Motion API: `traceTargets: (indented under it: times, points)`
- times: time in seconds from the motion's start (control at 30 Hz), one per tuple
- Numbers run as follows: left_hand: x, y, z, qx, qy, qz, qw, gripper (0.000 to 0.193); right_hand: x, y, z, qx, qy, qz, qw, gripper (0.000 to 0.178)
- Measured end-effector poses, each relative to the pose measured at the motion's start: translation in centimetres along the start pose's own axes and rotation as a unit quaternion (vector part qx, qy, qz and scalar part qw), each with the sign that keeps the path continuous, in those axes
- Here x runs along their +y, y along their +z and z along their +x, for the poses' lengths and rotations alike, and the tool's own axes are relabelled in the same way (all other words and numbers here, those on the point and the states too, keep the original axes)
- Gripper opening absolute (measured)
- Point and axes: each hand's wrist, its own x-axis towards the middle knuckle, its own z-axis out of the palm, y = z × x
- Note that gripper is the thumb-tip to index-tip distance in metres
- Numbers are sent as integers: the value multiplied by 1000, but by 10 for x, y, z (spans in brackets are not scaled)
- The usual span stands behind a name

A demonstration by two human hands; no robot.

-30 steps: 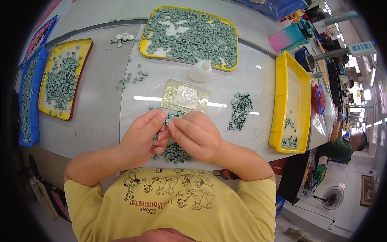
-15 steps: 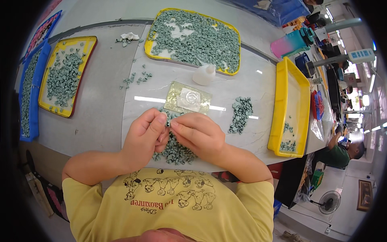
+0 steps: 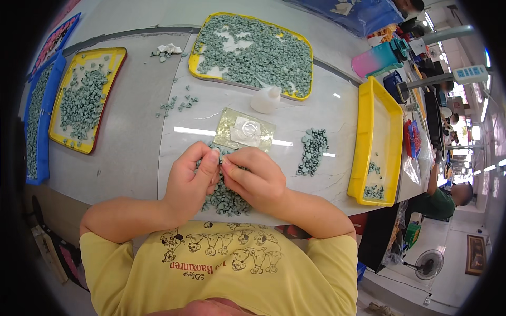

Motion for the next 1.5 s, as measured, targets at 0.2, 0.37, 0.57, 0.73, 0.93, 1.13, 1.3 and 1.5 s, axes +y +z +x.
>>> traceTargets:
  times: [0.2, 0.37, 0.57, 0.73, 0.93, 1.13, 1.3, 1.5]
  points:
    - [8, 8, 8, -56, -152, -121, 979, 25, 15, -61, 10, -156, 169, 30, 973, 21]
    - [13, 15, 9, -92, -178, -132, 971, 24, 52, -114, -10, -126, 334, -216, 909, 16]
    - [15, 11, 20, -48, -216, -283, 933, 16, 74, -122, -24, -176, 392, -282, 858, 15]
    - [13, 3, 25, -42, -187, -276, 942, 17, 74, -110, -21, -163, 407, -255, 862, 16]
    - [9, -7, 27, -60, -198, -223, 953, 17, 32, -70, -1, -90, 311, -1, 946, 21]
    - [4, 1, 19, -108, -200, -192, 955, 14, 9, -41, 5, -97, 152, 46, 983, 23]
    - [4, 3, 17, -95, -185, -197, 958, 12, 9, -35, -1, -57, 59, -74, 994, 25]
    - [7, -1, 12, -77, -152, -159, 972, 13, -2, -24, 5, -51, 32, -133, 989, 31]
